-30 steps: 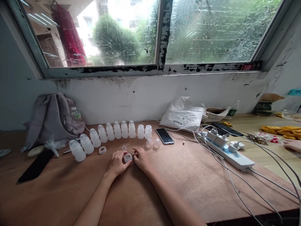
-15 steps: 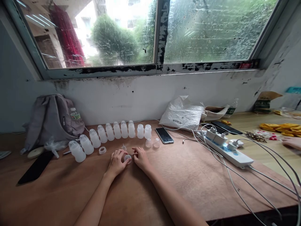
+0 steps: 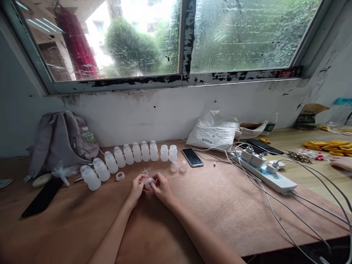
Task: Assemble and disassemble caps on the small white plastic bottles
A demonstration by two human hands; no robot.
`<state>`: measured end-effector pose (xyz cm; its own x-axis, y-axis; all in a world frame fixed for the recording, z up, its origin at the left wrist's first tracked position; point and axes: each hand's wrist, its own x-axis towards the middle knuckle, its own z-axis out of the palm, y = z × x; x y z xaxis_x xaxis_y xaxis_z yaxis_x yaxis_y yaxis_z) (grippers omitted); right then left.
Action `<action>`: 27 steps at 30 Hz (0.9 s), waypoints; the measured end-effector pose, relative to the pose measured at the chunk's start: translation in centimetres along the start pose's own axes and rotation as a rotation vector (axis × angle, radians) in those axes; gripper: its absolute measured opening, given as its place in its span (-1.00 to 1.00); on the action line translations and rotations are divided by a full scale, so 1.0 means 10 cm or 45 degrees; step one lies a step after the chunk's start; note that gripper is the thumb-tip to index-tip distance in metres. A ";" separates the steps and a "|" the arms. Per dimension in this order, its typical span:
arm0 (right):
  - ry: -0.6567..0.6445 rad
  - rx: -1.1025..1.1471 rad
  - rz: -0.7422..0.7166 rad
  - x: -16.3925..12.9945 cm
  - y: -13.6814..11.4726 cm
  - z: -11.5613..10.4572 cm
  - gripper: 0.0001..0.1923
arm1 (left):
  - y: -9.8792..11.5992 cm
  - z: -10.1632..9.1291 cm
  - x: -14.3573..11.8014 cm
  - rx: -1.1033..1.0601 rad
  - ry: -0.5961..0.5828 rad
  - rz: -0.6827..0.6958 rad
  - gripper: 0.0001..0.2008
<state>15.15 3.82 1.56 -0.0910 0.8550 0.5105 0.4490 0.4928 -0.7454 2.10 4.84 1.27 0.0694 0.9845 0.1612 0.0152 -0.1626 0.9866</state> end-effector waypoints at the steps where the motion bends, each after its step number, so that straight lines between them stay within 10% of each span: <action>1: 0.012 -0.004 0.038 0.01 0.03 0.01 -0.92 | 0.00 0.01 -0.01 0.000 0.008 -0.015 -0.67; 14: -0.001 0.093 0.202 0.05 0.10 0.01 -0.88 | 0.09 0.01 -0.16 0.820 -0.145 0.386 -0.77; 27: 0.030 0.076 0.233 0.07 0.10 0.02 -0.87 | 0.10 0.05 -0.19 1.056 -0.114 0.423 -0.75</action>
<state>15.41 4.91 1.07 0.0089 0.9277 0.3733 0.4024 0.3384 -0.8506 2.49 2.80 1.91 0.2755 0.8748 0.3984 0.6938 -0.4679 0.5475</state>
